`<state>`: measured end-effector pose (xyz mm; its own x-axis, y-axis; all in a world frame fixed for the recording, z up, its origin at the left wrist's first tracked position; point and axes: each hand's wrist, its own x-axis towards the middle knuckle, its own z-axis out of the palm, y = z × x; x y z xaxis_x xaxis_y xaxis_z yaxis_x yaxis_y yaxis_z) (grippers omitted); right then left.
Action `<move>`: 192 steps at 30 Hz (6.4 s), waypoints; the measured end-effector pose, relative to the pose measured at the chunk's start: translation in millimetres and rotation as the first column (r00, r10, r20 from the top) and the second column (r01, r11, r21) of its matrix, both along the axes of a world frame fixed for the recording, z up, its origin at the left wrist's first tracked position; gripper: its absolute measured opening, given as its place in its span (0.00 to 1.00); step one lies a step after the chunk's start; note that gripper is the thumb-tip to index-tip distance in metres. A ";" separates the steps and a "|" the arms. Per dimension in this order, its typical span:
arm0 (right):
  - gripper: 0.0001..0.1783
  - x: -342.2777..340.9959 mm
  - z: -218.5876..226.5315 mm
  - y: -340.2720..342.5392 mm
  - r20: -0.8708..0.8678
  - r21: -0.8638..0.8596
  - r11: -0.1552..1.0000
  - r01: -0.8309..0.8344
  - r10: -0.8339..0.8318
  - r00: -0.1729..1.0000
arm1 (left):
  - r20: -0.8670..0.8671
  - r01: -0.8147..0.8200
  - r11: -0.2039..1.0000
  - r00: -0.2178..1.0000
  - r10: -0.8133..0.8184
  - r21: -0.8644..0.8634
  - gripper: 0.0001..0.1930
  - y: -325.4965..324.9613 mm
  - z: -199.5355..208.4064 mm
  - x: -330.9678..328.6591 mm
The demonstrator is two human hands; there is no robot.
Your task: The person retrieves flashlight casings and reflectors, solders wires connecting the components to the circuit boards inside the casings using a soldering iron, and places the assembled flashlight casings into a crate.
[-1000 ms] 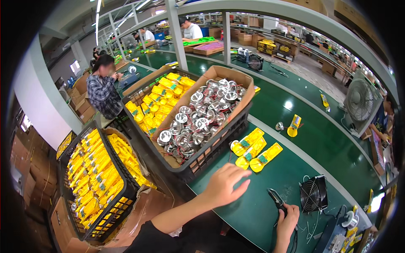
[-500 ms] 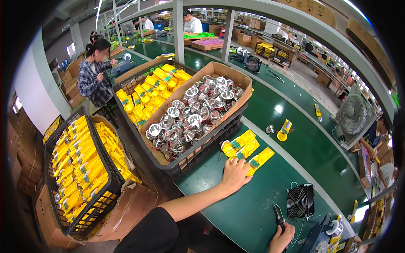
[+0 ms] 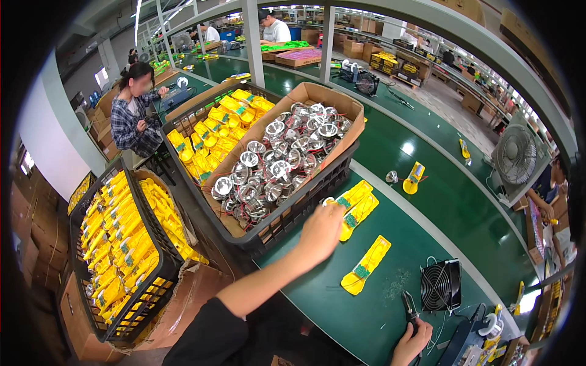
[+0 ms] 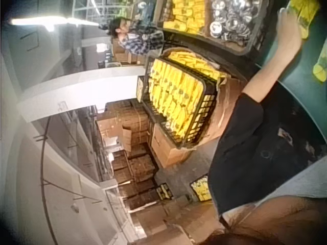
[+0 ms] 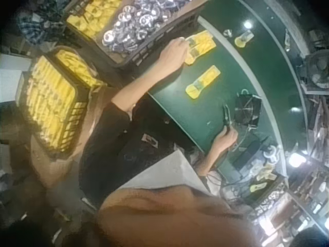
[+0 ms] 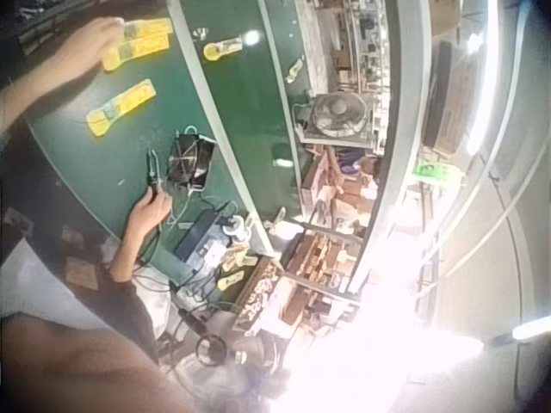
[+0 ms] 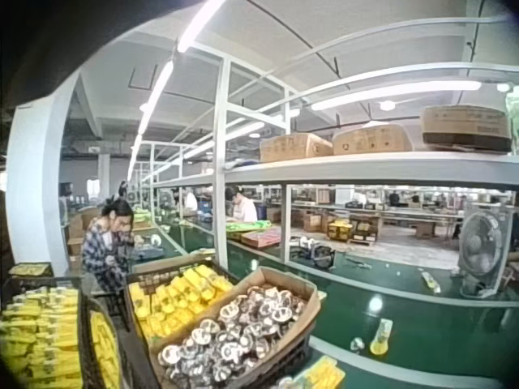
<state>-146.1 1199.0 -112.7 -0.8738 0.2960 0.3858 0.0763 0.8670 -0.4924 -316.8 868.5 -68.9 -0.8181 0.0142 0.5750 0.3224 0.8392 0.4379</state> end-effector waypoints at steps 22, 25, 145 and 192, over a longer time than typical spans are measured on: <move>0.13 -2.0 10.5 8.1 0.070 -0.063 0.996 -0.063 0.067 0.995 | 0.529 -0.277 0.941 0.837 0.137 0.193 0.13 -9.5 -8.1 119.0; 0.14 -2.1 15.3 8.5 0.069 -0.057 0.995 -0.078 0.082 0.994 | 0.419 -0.168 0.979 0.902 0.104 0.118 0.18 -12.5 1.8 123.0; 0.09 -74.1 24.0 -41.5 -0.330 -0.935 0.142 -0.325 -0.006 0.944 | 0.288 0.311 0.852 0.937 -0.199 -0.422 0.03 95.6 -13.8 103.8; 0.25 -40.2 22.3 -68.4 -0.376 -0.846 0.359 -0.393 0.119 0.919 | 0.222 0.023 0.769 0.952 -0.212 0.638 0.07 35.8 -48.5 127.3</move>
